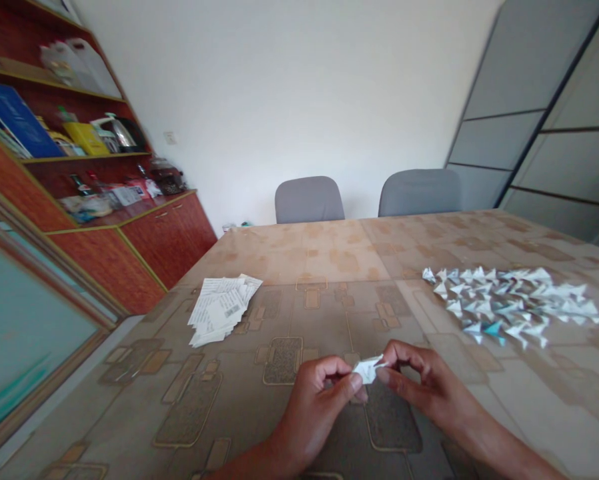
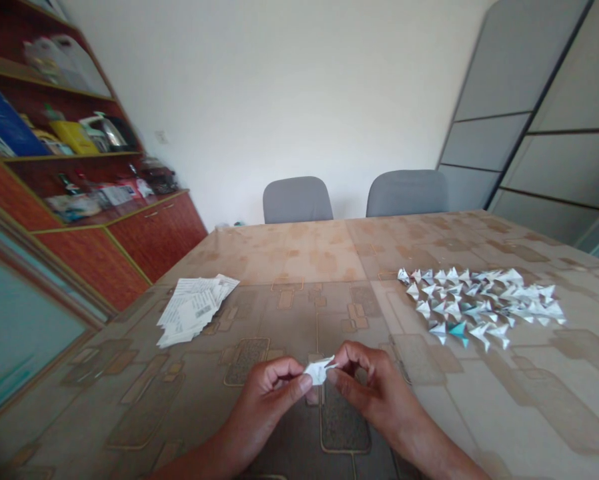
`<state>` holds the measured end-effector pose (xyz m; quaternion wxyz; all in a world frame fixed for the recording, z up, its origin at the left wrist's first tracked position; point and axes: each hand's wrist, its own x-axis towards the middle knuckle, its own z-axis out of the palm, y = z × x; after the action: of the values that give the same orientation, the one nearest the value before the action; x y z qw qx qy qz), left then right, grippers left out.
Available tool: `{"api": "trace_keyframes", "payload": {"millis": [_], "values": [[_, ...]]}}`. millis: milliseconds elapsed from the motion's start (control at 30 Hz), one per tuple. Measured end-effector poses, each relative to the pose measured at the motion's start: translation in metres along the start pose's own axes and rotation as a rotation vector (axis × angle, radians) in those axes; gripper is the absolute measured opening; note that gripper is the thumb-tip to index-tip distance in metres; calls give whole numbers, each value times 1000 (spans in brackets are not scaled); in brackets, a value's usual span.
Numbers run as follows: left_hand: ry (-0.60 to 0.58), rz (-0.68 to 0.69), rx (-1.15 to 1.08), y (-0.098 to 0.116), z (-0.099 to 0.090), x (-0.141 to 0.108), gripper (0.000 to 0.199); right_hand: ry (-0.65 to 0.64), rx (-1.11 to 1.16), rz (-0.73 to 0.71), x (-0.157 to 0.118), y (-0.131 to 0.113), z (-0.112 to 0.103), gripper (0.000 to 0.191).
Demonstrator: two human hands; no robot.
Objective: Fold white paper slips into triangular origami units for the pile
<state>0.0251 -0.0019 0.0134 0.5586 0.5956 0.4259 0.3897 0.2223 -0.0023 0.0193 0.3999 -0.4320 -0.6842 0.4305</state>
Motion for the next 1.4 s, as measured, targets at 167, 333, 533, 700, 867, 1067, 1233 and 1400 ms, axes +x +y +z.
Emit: {"api": "trace_keyframes", "payload": {"millis": [167,333,533,700,867,1067,1233,1400], "values": [[8,32,87,-1,0,-1,26,-6,33,-42,1,-6,0,11],[140,210,218,3,3,-2,10,70,-63,-88,1,-9,6,5],[138,239,233,6,6,0,5,91,-206,-165,-3,-14,7,9],[110,209,209,6,5,-1,8,-20,-330,-261,-6,-19,3,11],[76,181,216,6,4,-2,7,-89,-433,-342,-5,-22,-2,12],[49,142,198,7,3,0,7,-134,-551,-407,-2,-26,-6,14],[13,121,188,8,2,0,8,-150,-620,-428,0,-25,-7,17],[5,115,180,9,1,-1,8,-105,-651,-440,3,-24,-7,19]]}}
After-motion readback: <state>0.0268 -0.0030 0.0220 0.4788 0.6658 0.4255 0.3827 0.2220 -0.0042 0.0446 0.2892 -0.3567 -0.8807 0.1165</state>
